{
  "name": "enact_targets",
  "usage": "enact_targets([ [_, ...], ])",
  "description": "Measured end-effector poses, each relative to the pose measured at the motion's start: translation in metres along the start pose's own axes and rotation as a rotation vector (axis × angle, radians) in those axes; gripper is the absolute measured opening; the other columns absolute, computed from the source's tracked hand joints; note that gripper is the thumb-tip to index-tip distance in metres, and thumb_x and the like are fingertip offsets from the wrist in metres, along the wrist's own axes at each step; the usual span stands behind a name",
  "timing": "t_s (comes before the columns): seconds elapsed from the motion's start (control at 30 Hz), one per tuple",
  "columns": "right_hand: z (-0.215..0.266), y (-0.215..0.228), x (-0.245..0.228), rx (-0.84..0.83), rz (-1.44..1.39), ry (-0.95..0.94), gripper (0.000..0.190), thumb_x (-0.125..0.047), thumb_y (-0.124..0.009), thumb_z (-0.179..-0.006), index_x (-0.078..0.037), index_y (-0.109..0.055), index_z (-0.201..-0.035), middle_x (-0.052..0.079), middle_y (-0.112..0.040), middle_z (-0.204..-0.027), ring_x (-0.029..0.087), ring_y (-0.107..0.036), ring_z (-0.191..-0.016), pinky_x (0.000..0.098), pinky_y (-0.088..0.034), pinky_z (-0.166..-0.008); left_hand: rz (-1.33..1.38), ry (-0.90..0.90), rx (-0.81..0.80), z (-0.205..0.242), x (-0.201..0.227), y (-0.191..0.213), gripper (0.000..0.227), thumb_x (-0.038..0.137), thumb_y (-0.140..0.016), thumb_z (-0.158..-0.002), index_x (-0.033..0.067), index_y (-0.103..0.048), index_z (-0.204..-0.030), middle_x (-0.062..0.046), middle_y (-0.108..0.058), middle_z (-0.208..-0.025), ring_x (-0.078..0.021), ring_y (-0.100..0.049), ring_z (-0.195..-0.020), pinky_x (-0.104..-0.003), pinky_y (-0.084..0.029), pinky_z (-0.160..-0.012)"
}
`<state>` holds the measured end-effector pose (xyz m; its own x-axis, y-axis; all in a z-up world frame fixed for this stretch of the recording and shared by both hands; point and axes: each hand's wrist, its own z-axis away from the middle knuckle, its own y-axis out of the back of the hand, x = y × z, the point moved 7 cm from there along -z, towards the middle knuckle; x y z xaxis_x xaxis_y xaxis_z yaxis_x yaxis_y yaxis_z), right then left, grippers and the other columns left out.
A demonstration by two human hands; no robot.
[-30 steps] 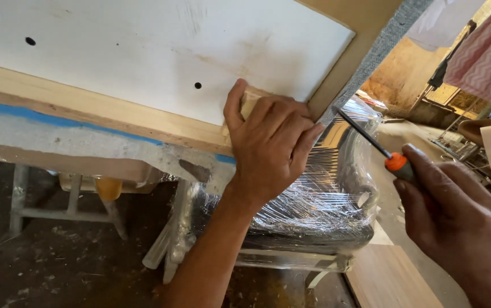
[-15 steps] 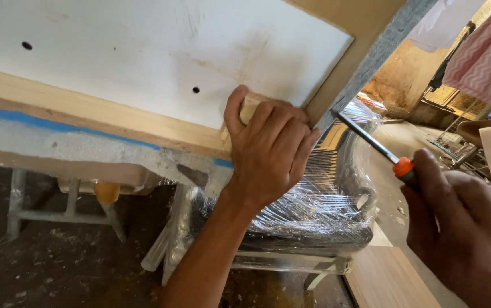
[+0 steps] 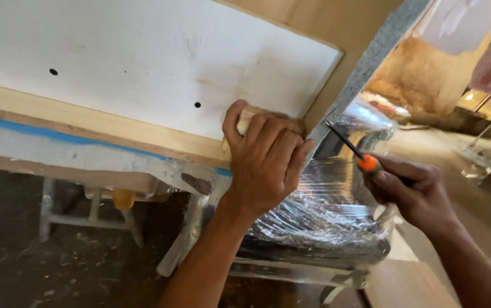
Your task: Removing staples from a wooden furniture frame using a screwdriver to strip off the old fabric.
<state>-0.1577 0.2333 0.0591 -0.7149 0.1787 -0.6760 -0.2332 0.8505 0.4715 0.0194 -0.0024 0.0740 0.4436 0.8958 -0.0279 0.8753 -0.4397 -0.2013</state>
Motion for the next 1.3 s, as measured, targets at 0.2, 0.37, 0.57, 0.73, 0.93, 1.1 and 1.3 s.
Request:
enact_targets([
  [0.2,0.024,-0.030,-0.053,0.163,0.540,0.509,0.039,-0.012,-0.066,-0.099,0.003,-0.067,-0.135,0.016,-0.072,-0.107,0.020,-0.065,-0.084,0.0320,-0.053,-0.077,-0.025,0.011,-0.009,0.002,-0.003,-0.002,0.027,0.019,-0.051,-0.107,0.0095,-0.058,-0.083,-0.005,-0.066,-0.091,-0.0241,-0.058,-0.087,-0.054,-0.026,-0.112],
  [0.37,0.034,-0.033,-0.060,0.217,0.516,0.547,0.038,-0.002,-0.067,-0.099,0.006,-0.065,-0.137,0.019,-0.071,-0.111,0.019,-0.066,-0.085,0.0307,-0.052,-0.077,-0.034,0.011,-0.013,0.004,-0.004,-0.003,0.025,0.020,-0.052,-0.106,0.0103,-0.059,-0.084,-0.005,-0.066,-0.092,-0.0235,-0.059,-0.087,-0.055,-0.026,-0.112],
  [0.57,0.035,-0.018,-0.068,0.297,0.966,0.710,0.032,-0.013,-0.064,-0.107,0.000,-0.071,-0.135,0.014,-0.075,-0.105,0.024,-0.068,-0.077,0.0405,-0.051,-0.066,-0.034,-0.006,-0.020,0.004,-0.003,-0.003,0.024,0.019,-0.053,-0.106,0.0093,-0.061,-0.085,-0.006,-0.067,-0.092,-0.0238,-0.058,-0.089,-0.056,-0.027,-0.111],
  [0.73,-0.007,-0.025,-0.032,-0.388,-0.199,0.093,0.032,-0.028,-0.054,-0.103,0.000,-0.060,-0.118,0.009,-0.055,-0.069,0.012,-0.048,-0.048,0.0229,-0.031,-0.043,-0.030,0.002,-0.038,0.002,-0.002,-0.002,0.023,0.018,-0.052,-0.106,0.0085,-0.062,-0.088,-0.006,-0.067,-0.094,-0.0243,-0.060,-0.089,-0.056,-0.028,-0.112],
  [0.93,0.036,-0.024,-0.079,0.285,0.670,0.614,0.022,-0.006,-0.076,-0.099,0.010,-0.067,-0.112,0.023,-0.066,-0.104,0.031,-0.063,-0.089,0.0384,-0.052,-0.075,-0.029,0.010,-0.047,0.002,-0.001,-0.002,0.022,0.018,-0.053,-0.105,0.0088,-0.062,-0.088,-0.006,-0.068,-0.095,-0.0240,-0.061,-0.090,-0.056,-0.026,-0.112],
  [1.1,0.018,-0.027,-0.052,0.153,0.365,0.209,0.030,-0.022,-0.056,-0.104,0.003,-0.071,-0.103,0.013,-0.064,-0.085,0.022,-0.058,-0.073,0.0337,-0.044,-0.065,-0.029,0.007,-0.049,0.002,-0.002,-0.003,0.023,0.019,-0.052,-0.106,0.0090,-0.061,-0.088,-0.005,-0.067,-0.095,-0.0241,-0.059,-0.090,-0.055,-0.026,-0.112],
  [1.3,-0.041,-0.062,0.015,-0.456,-0.568,0.068,0.052,-0.044,-0.063,-0.100,0.007,-0.062,-0.091,0.013,-0.059,-0.068,0.016,-0.051,-0.040,0.0262,-0.041,-0.034,-0.023,-0.002,-0.037,0.001,0.000,-0.001,0.025,0.019,-0.051,-0.107,0.0092,-0.059,-0.085,-0.005,-0.067,-0.093,-0.0243,-0.059,-0.088,-0.054,-0.025,-0.113],
])
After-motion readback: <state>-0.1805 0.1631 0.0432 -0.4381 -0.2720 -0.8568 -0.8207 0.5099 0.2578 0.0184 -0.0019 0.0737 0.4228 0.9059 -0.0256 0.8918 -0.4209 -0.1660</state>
